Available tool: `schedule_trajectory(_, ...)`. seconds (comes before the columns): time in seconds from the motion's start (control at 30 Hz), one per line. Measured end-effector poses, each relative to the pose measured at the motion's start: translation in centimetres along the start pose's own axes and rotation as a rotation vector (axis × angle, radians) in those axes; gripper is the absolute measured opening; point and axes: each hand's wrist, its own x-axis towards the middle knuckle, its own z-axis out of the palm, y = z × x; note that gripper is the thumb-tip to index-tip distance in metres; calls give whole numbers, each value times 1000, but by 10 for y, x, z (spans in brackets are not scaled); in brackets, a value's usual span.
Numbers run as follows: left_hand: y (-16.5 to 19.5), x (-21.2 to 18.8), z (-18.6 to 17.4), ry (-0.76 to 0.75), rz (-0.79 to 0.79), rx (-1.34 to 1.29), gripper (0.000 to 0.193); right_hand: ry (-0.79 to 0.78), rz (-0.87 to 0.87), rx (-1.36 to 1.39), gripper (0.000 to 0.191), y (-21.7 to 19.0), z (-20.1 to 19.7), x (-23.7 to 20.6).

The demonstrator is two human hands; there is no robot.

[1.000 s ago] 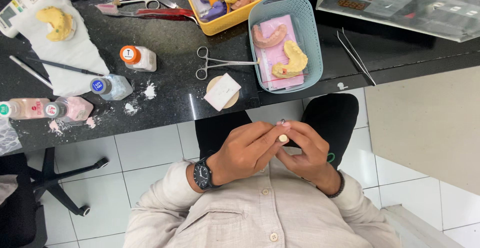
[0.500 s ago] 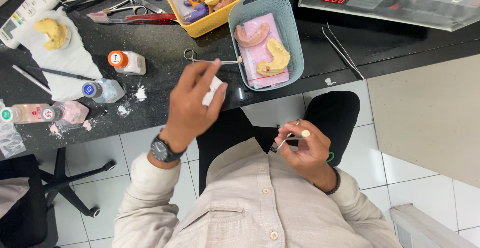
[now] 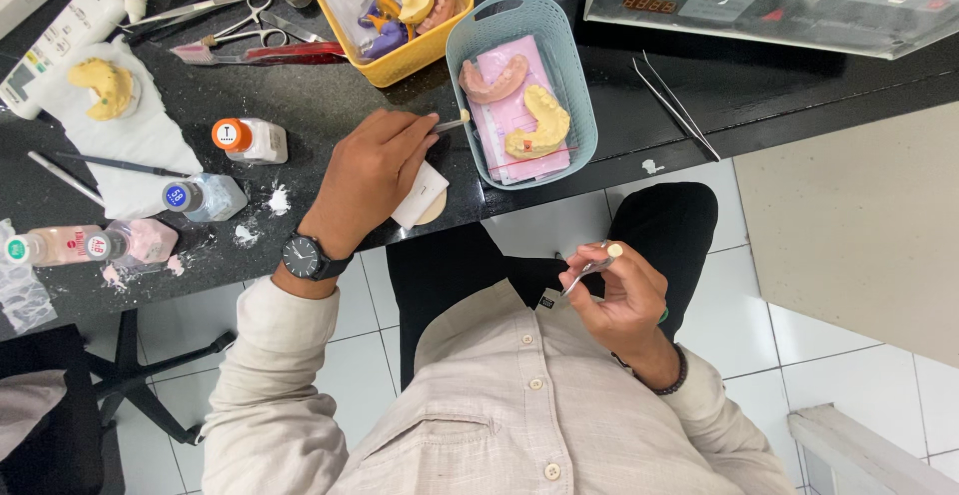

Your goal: The person holds a small denture tooth with forceps and uses a brush to apply porcelain powder onto it, shaping the material. They then carry the tooth to a porcelain furnace, place it inside, and operate the furnace control panel.

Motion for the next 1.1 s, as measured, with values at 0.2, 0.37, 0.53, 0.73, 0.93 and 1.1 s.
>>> schedule_trajectory(0.2,-3,-2,-19,129,46,-43,25,3,7,3,35,2,-1,5)
schedule_trajectory(0.37,11,-26,-40,288,-63,-155,15,-76,-23,48,33,6,6,13)
schedule_trajectory(0.53,23,-57,-46,428,-305,-407,18,48,-63,45,35,15,-6,39)
schedule_trajectory(0.73,2,-38,-43,356,-434,-714,21,367,-148,181,52,58,-20,97)
schedule_trajectory(0.93,-11,-14,-47,324,-514,-839,23,403,-122,192,53,73,-2,115)
schedule_trajectory(1.1,-4,-18,-52,320,-674,-1134,24,332,-111,256,53,58,16,119)
